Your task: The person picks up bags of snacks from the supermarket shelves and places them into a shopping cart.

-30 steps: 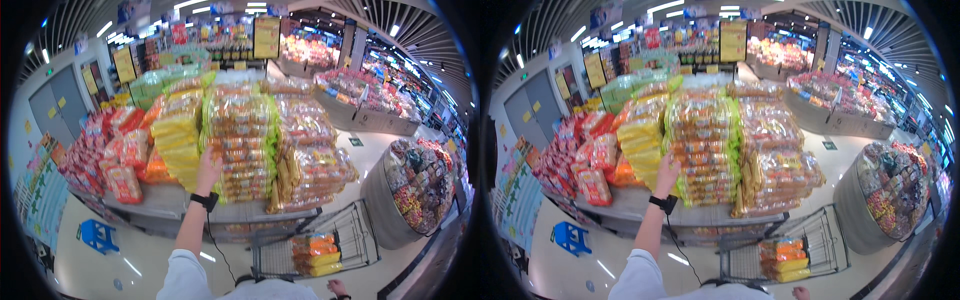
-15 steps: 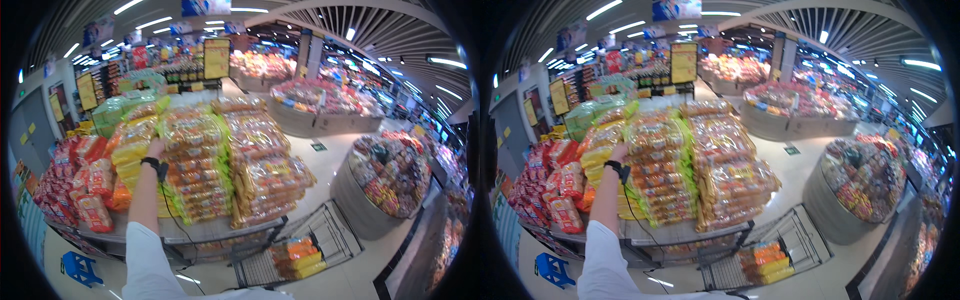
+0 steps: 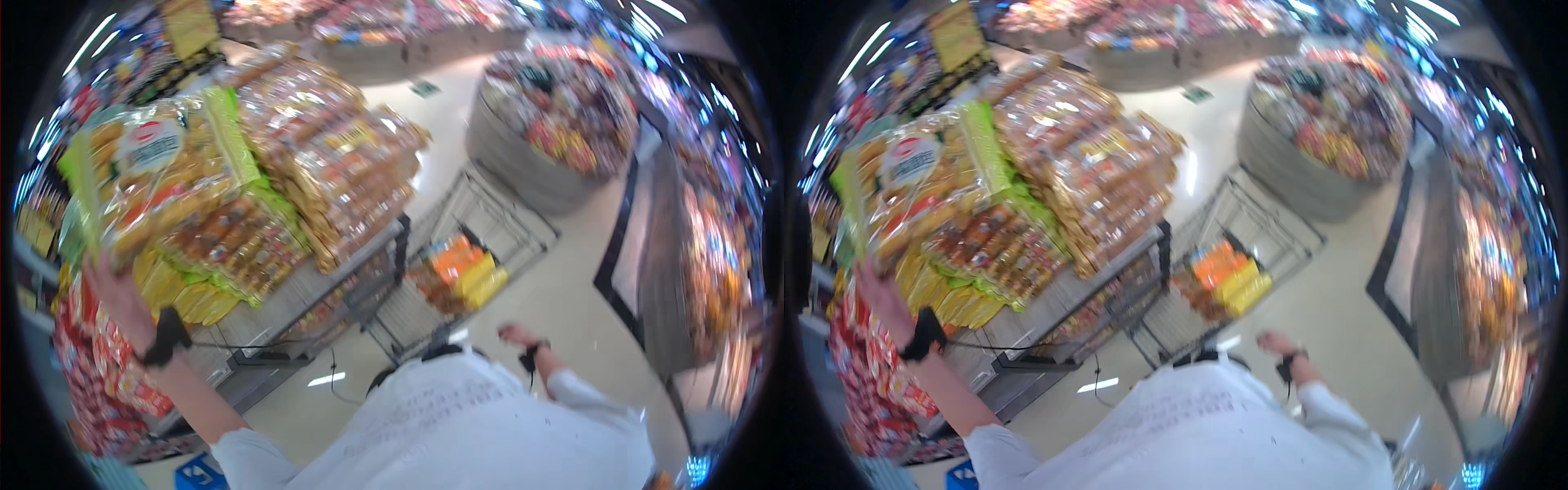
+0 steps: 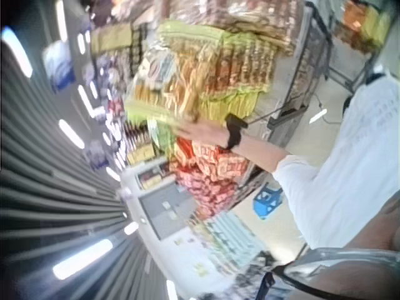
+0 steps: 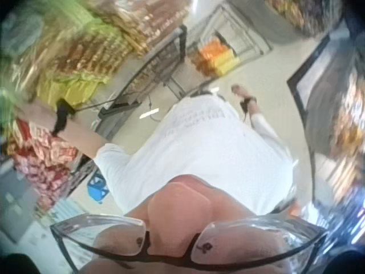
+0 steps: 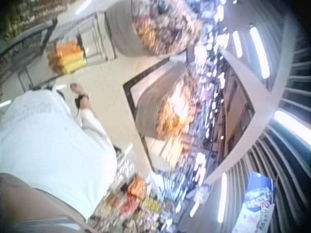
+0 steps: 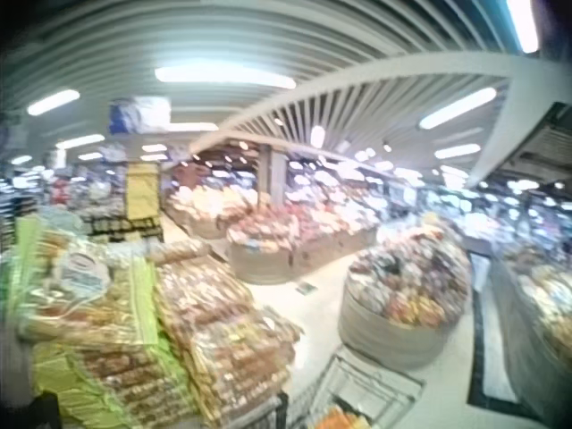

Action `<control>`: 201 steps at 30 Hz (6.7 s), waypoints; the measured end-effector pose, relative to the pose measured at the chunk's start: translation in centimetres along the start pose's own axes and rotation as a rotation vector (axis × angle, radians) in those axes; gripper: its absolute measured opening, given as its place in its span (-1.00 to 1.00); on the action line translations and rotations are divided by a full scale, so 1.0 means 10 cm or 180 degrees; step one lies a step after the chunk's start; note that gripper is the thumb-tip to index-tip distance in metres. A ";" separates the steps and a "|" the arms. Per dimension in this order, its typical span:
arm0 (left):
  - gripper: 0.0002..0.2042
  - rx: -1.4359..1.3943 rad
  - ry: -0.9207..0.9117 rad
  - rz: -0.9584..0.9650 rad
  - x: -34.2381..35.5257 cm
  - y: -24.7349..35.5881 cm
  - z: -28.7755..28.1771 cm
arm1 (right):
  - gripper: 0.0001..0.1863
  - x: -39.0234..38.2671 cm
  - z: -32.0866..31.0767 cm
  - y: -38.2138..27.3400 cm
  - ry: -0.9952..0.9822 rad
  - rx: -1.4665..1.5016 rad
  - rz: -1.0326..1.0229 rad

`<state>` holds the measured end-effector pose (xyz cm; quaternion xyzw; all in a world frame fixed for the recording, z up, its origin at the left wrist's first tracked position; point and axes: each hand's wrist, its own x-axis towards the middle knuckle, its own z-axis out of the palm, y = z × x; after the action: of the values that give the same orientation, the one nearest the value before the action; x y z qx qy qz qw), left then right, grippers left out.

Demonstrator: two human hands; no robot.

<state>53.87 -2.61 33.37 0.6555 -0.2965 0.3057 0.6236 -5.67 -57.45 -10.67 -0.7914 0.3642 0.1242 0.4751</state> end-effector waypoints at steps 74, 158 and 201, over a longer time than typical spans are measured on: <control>-0.75 0.1841 -0.3443 -0.2287 -5.25 -1.12 5.99 | -0.60 4.28 -0.76 -1.65 0.0126 -0.3391 -0.2784; -0.66 -0.1924 -0.0566 -0.3871 -1.66 -0.49 2.90 | -0.51 2.42 -1.43 -4.36 -0.1742 0.2895 -0.1158; -0.26 -0.0684 -0.1468 -0.4956 -5.43 -0.53 3.89 | -0.33 1.87 -0.20 -1.33 -0.1010 -0.2606 -0.3434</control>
<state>24.54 -40.83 -13.26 0.6567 0.0950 -0.3875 0.6400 16.39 -63.91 -11.01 -0.9496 -0.2299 0.1123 0.1812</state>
